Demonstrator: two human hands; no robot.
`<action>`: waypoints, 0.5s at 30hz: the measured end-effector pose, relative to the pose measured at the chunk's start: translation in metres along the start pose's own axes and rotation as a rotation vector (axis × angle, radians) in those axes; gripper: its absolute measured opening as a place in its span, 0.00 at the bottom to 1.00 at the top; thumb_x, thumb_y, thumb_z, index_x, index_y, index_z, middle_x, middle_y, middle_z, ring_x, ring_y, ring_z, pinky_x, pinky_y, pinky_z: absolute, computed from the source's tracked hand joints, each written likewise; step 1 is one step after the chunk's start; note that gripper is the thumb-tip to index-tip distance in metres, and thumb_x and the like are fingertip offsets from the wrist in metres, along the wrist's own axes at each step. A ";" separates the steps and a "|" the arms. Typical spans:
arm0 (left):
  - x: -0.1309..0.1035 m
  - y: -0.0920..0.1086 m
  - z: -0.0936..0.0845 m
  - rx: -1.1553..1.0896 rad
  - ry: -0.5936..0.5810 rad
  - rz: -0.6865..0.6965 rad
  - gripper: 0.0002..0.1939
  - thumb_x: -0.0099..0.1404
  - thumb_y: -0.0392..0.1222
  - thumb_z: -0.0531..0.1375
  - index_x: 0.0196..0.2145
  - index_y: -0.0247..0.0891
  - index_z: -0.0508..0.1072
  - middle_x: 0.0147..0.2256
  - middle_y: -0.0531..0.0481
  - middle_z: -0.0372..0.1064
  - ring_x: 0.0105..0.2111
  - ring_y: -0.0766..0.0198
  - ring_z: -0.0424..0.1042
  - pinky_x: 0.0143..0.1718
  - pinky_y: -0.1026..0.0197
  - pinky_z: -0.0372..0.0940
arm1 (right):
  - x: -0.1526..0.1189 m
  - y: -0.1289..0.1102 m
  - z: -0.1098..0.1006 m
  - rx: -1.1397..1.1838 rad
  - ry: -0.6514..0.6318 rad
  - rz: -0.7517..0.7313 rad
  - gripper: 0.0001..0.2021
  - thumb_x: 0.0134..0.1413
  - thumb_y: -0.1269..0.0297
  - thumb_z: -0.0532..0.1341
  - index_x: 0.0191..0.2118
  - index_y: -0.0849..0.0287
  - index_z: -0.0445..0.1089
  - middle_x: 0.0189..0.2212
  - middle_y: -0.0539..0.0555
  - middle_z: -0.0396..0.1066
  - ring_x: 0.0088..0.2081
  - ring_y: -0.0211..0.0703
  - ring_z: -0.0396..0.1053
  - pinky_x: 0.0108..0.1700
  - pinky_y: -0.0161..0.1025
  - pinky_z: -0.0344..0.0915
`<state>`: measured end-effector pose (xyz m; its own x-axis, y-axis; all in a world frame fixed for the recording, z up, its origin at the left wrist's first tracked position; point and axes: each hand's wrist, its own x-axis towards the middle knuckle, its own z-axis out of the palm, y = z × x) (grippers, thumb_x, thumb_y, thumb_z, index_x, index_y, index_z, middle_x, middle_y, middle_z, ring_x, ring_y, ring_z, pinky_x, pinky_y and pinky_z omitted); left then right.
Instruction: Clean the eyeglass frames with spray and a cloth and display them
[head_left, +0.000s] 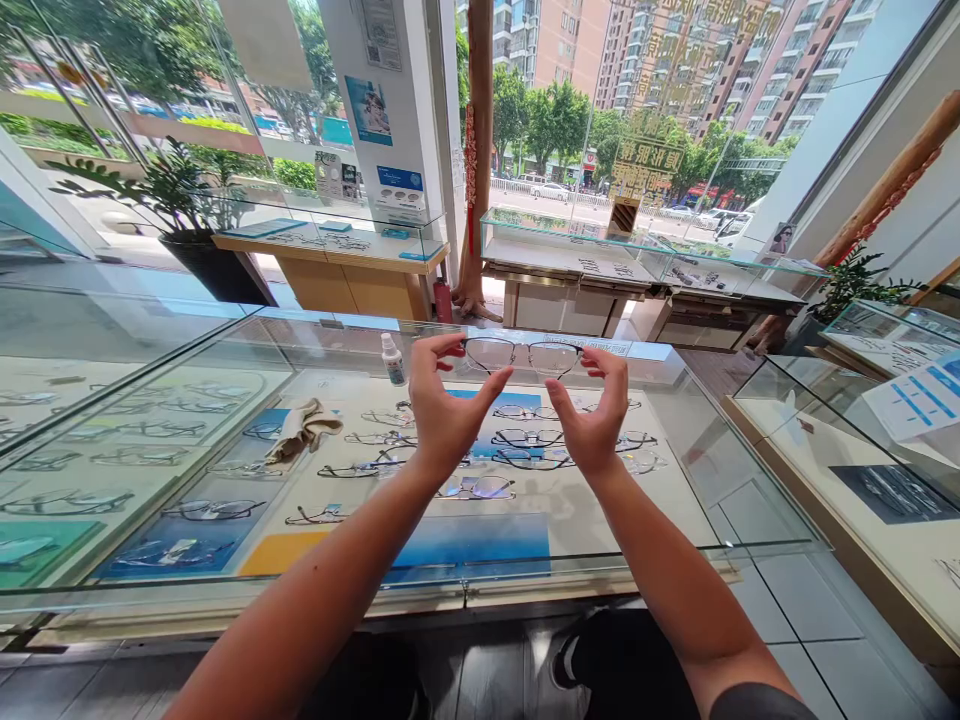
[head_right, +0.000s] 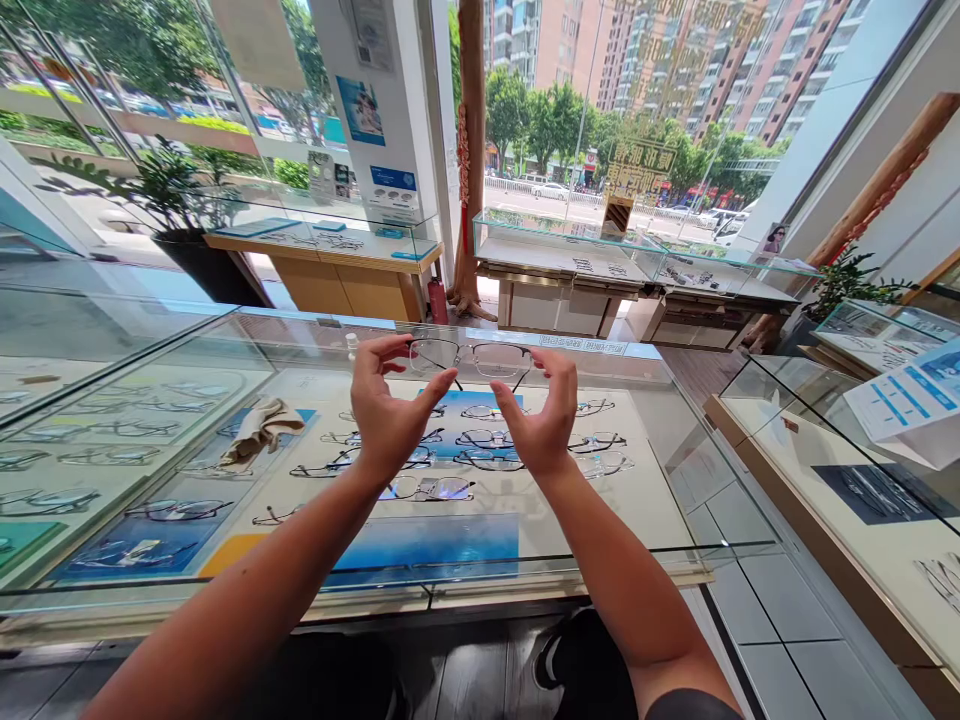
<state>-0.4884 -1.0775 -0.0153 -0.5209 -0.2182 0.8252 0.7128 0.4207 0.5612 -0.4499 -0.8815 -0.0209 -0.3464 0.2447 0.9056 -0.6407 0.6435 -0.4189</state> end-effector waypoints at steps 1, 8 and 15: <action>-0.001 -0.001 0.001 0.002 -0.003 -0.004 0.33 0.62 0.62 0.76 0.56 0.45 0.73 0.50 0.43 0.75 0.47 0.52 0.77 0.47 0.47 0.72 | 0.000 0.000 0.001 -0.001 0.004 0.006 0.22 0.67 0.50 0.71 0.61 0.47 0.69 0.52 0.58 0.75 0.50 0.56 0.76 0.52 0.58 0.77; -0.002 -0.003 0.004 0.014 -0.004 0.000 0.32 0.63 0.62 0.76 0.56 0.44 0.73 0.49 0.43 0.75 0.46 0.52 0.76 0.46 0.48 0.72 | -0.002 0.004 0.004 0.056 0.003 0.090 0.21 0.67 0.50 0.72 0.58 0.48 0.70 0.52 0.57 0.75 0.49 0.53 0.75 0.53 0.55 0.75; 0.000 -0.008 0.004 0.003 -0.052 0.000 0.31 0.65 0.62 0.75 0.58 0.44 0.73 0.51 0.42 0.75 0.48 0.52 0.77 0.48 0.48 0.72 | -0.003 0.008 0.007 0.088 -0.015 0.190 0.22 0.65 0.48 0.72 0.58 0.50 0.70 0.52 0.58 0.74 0.50 0.53 0.74 0.55 0.56 0.73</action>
<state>-0.4963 -1.0774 -0.0205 -0.5449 -0.1724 0.8206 0.7113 0.4233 0.5612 -0.4585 -0.8819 -0.0278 -0.4764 0.3443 0.8091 -0.6202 0.5207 -0.5867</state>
